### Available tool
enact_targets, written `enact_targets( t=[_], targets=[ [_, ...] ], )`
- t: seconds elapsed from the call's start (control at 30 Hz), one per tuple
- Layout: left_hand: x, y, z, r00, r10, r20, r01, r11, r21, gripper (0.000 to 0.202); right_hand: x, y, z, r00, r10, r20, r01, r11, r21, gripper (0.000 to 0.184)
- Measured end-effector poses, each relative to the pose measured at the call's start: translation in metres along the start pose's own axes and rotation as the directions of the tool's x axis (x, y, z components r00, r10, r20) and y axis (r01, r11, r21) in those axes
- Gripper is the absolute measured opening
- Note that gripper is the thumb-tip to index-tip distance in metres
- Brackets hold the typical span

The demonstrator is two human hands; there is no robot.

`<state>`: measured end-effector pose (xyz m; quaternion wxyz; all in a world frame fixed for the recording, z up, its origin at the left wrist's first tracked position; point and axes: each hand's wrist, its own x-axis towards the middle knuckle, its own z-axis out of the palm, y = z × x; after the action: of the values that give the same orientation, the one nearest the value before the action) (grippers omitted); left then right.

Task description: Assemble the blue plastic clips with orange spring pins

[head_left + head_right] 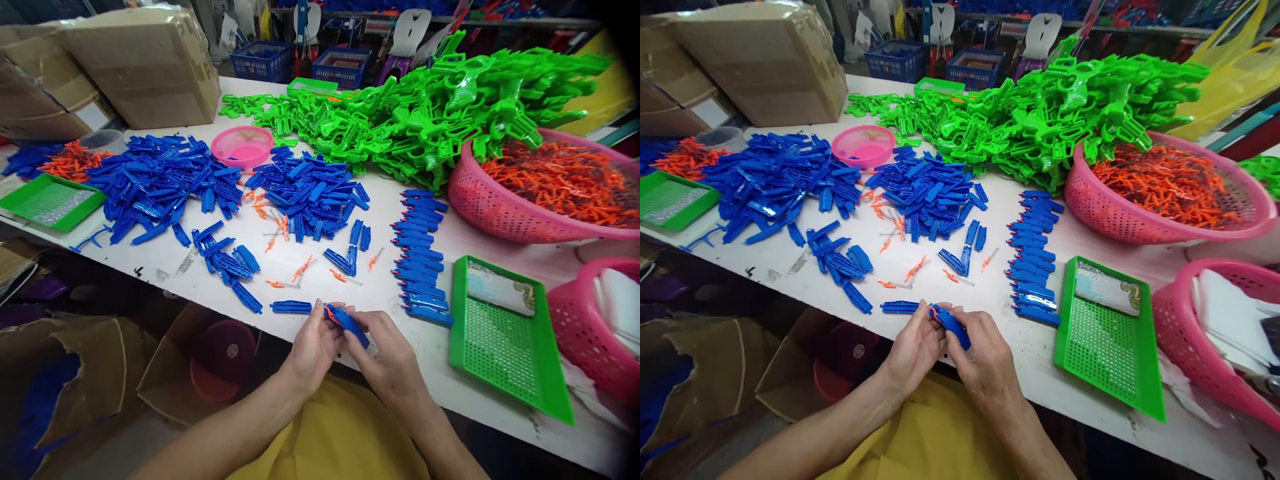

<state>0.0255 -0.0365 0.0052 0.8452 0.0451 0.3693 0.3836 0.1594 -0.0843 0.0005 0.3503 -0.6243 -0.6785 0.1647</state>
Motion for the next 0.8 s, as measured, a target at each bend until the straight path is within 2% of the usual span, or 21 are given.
enact_targets(
  t=[0.37,0.57,0.8],
  targets=[
    [-0.002,-0.006,-0.001,0.999,0.016,0.051,-0.019,0.998,0.065,0.042,-0.002,0.002,0.007,1.0,-0.025,0.013,0.026,0.998,-0.054,0.026],
    [-0.001,-0.014,-0.005,0.981,0.148,0.129,-0.174,0.958,0.227,0.034,-0.001,-0.001,0.007,0.998,-0.061,-0.004,0.061,0.995,-0.074,0.024],
    [0.0,-0.021,-0.012,0.952,0.256,0.167,-0.302,0.878,0.371,0.03,-0.002,-0.004,0.008,0.985,-0.156,-0.076,0.143,0.978,-0.154,0.033]
  ],
)
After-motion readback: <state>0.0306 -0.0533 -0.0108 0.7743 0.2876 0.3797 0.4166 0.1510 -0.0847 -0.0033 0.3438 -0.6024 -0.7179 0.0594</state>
